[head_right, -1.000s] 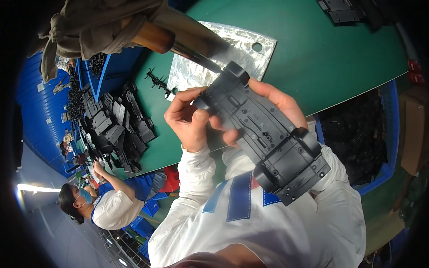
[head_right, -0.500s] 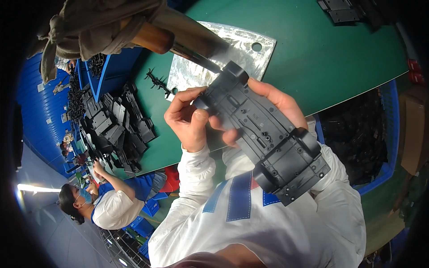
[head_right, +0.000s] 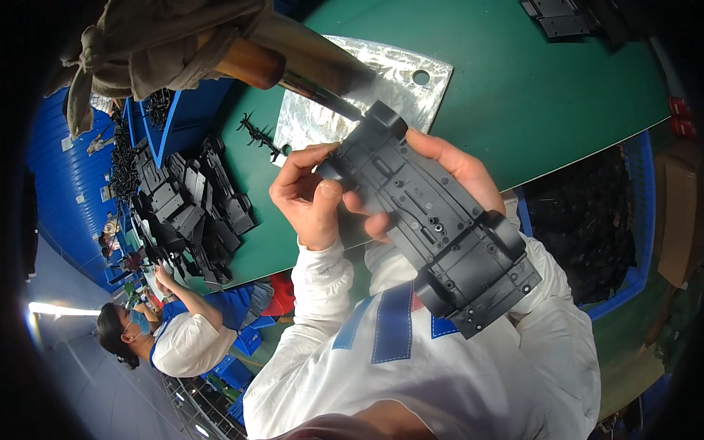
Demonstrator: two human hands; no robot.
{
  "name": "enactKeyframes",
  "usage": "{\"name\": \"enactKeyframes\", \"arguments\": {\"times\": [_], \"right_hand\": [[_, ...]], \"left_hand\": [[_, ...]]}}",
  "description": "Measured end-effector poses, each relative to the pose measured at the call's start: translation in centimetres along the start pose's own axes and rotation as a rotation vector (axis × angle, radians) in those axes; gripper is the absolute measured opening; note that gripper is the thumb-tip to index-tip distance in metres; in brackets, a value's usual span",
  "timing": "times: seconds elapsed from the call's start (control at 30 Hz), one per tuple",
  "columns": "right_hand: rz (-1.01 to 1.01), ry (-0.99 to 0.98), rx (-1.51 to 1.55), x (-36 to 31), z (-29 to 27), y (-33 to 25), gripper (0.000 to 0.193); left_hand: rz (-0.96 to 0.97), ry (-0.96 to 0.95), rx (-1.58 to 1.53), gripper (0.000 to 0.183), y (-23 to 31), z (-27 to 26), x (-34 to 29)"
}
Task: Manually assembling plastic components of toy trucks using an assembly fixture.
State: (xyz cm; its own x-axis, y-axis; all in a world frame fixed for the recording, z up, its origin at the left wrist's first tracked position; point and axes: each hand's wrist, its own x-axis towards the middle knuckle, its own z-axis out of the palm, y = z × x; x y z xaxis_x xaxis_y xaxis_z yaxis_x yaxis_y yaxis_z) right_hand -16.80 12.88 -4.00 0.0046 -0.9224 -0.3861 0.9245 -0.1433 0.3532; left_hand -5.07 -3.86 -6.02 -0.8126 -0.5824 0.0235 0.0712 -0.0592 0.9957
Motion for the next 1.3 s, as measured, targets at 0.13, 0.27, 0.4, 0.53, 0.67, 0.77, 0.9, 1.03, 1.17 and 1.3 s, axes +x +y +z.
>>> {"name": "enactKeyframes", "arguments": {"times": [0.13, 0.27, 0.4, 0.53, 0.67, 0.77, 0.9, 1.03, 1.17, 1.3], "right_hand": [[0.000, 0.006, 0.004, 0.00, 0.13, 0.05, 0.054], [-0.009, 0.006, -0.017, -0.03, 0.07, 0.04, 0.054], [-0.013, -0.012, -0.026, 0.00, 0.05, 0.07, 0.054], [-0.022, -0.008, 0.010, 0.02, 0.23, 0.22, 0.054], [0.014, -0.039, 0.013, 0.01, -0.06, 0.07, 0.055], [0.012, -0.033, -0.004, -0.02, -0.17, 0.07, 0.056], [0.016, -0.027, 0.021, -0.08, -0.22, 0.19, 0.057], [0.003, -0.048, 0.004, 0.10, -0.27, 0.22, 0.057], [0.002, -0.056, 0.021, 0.08, -0.27, 0.16, 0.056], [0.020, -0.047, 0.031, 0.05, -0.22, 0.00, 0.056]], "left_hand": [[0.007, -0.006, -0.006, 0.043, -0.01, -0.03, 0.01], [-0.006, -0.007, -0.004, 0.044, 0.05, -0.05, 0.02], [0.011, -0.008, -0.005, 0.043, -0.08, -0.05, 0.03], [0.028, -0.005, 0.000, 0.043, -0.17, -0.07, 0.03], [0.006, 0.004, 0.015, 0.041, 0.00, 0.05, -0.03], [-0.017, 0.004, 0.035, 0.040, 0.25, 0.08, -0.04], [-0.021, -0.002, 0.038, 0.040, 0.23, 0.04, -0.16], [0.004, -0.002, 0.019, 0.041, -0.03, -0.04, -0.14], [0.008, 0.006, 0.013, 0.042, -0.12, -0.05, -0.11], [0.013, 0.002, 0.010, 0.042, -0.15, -0.04, -0.04]]}}
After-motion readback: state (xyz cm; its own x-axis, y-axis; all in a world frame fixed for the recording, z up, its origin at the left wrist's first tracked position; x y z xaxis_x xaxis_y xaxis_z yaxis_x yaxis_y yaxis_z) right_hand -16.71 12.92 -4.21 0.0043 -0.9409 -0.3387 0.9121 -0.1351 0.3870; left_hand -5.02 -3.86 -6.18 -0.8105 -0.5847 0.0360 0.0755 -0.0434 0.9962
